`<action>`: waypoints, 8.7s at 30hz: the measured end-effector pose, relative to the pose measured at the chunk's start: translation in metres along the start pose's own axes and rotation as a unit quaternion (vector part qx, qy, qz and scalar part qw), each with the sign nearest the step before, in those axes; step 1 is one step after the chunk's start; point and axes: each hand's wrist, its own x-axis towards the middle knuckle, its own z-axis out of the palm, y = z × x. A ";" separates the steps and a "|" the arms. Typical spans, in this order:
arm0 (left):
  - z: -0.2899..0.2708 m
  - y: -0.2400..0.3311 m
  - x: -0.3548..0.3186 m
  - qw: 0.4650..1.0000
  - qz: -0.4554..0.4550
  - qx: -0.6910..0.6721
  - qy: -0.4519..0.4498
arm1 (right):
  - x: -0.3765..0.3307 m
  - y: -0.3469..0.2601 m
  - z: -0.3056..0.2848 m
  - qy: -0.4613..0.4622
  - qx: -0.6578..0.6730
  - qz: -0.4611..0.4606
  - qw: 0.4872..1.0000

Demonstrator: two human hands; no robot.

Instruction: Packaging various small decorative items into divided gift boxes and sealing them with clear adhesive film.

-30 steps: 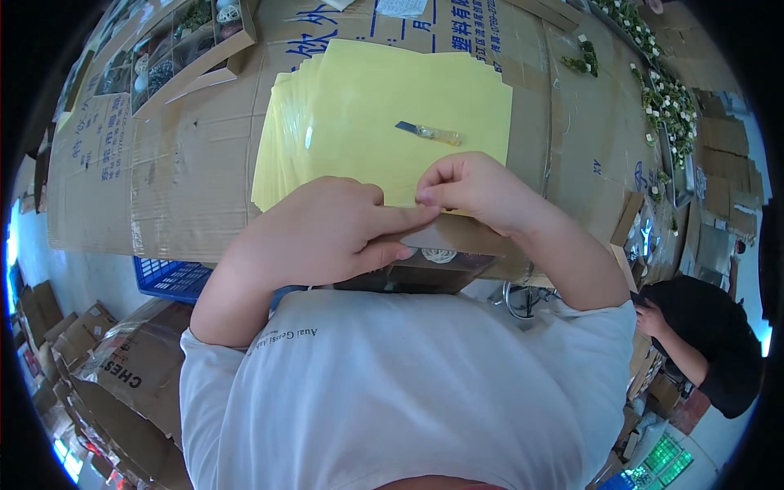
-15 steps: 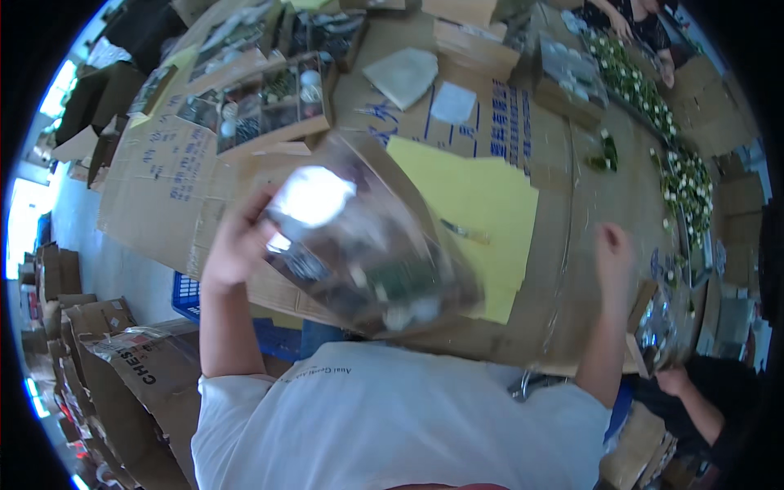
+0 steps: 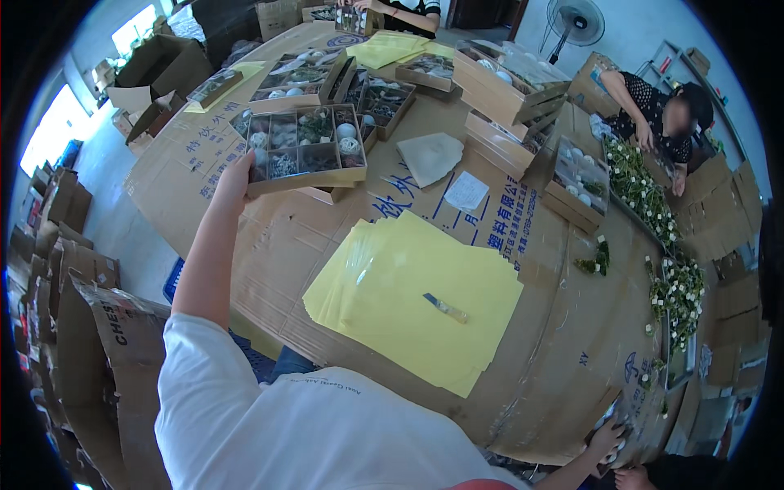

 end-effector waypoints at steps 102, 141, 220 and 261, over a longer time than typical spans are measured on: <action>-0.018 -0.097 -0.289 0.515 0.429 0.529 -0.521 | -0.414 -0.127 -0.115 -0.622 0.280 -0.488 0.545; -0.004 -0.134 -0.302 0.458 0.465 0.440 -0.616 | -0.403 -0.101 -0.102 -0.613 0.172 -0.470 0.611; -0.022 -0.135 -0.305 0.626 0.258 0.485 -0.553 | -0.416 -0.099 -0.074 -0.699 0.267 -0.387 0.538; -0.033 -0.144 -0.316 0.530 0.433 0.446 -0.577 | -0.419 -0.087 -0.076 -0.620 0.072 -0.515 0.587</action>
